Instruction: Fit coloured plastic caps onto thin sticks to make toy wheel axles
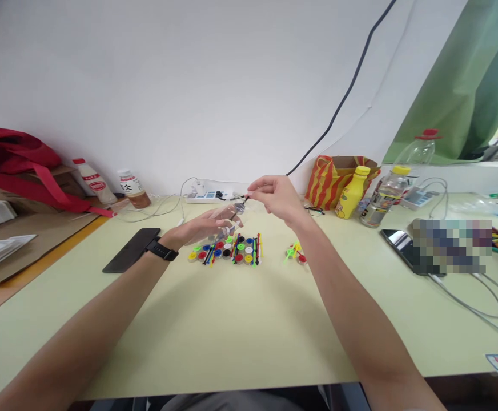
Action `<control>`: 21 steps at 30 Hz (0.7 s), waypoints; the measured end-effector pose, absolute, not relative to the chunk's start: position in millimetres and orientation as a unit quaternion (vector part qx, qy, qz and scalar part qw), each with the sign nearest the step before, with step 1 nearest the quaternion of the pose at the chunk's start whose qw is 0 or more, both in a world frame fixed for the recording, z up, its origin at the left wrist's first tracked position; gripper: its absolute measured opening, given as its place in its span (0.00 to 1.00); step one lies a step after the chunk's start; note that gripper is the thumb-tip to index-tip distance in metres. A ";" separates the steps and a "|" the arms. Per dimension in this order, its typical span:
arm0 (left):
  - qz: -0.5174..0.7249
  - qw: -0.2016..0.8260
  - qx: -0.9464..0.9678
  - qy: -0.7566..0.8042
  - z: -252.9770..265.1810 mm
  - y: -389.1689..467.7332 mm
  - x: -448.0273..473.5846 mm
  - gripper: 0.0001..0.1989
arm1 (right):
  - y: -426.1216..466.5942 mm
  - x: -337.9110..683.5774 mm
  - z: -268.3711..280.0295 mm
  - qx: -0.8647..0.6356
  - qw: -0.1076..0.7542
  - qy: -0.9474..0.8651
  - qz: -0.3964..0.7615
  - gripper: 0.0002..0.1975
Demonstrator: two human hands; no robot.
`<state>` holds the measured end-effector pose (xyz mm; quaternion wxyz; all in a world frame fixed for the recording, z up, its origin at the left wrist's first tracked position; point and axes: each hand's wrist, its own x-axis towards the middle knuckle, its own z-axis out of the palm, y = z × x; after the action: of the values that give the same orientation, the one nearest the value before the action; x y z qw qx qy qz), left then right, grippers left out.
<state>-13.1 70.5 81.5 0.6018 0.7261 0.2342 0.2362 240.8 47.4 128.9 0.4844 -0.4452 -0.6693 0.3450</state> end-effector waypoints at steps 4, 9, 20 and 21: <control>0.248 0.605 0.726 0.215 81.6 69.9 -10.0 0.33 | 39.2 226.9 127.7 -0.453 0.418 -0.693 0.374 0.22; 0.221 0.605 0.732 0.220 80.9 74.5 -14.4 0.34 | 33.4 236.5 138.1 -0.432 0.367 -0.697 0.439 0.35; 0.255 0.581 0.733 0.247 73.1 77.3 -11.9 0.31 | 89.2 341.2 80.7 -0.677 0.113 -0.644 0.338 0.17; 0.265 0.576 0.731 0.251 73.0 76.1 -10.2 0.30 | 91.8 345.3 72.6 -0.690 0.072 -0.626 0.355 0.18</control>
<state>-10.2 76.1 73.0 0.5759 0.7312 0.2515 0.2653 345.3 91.8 72.6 0.0722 -0.6902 -0.6261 0.3555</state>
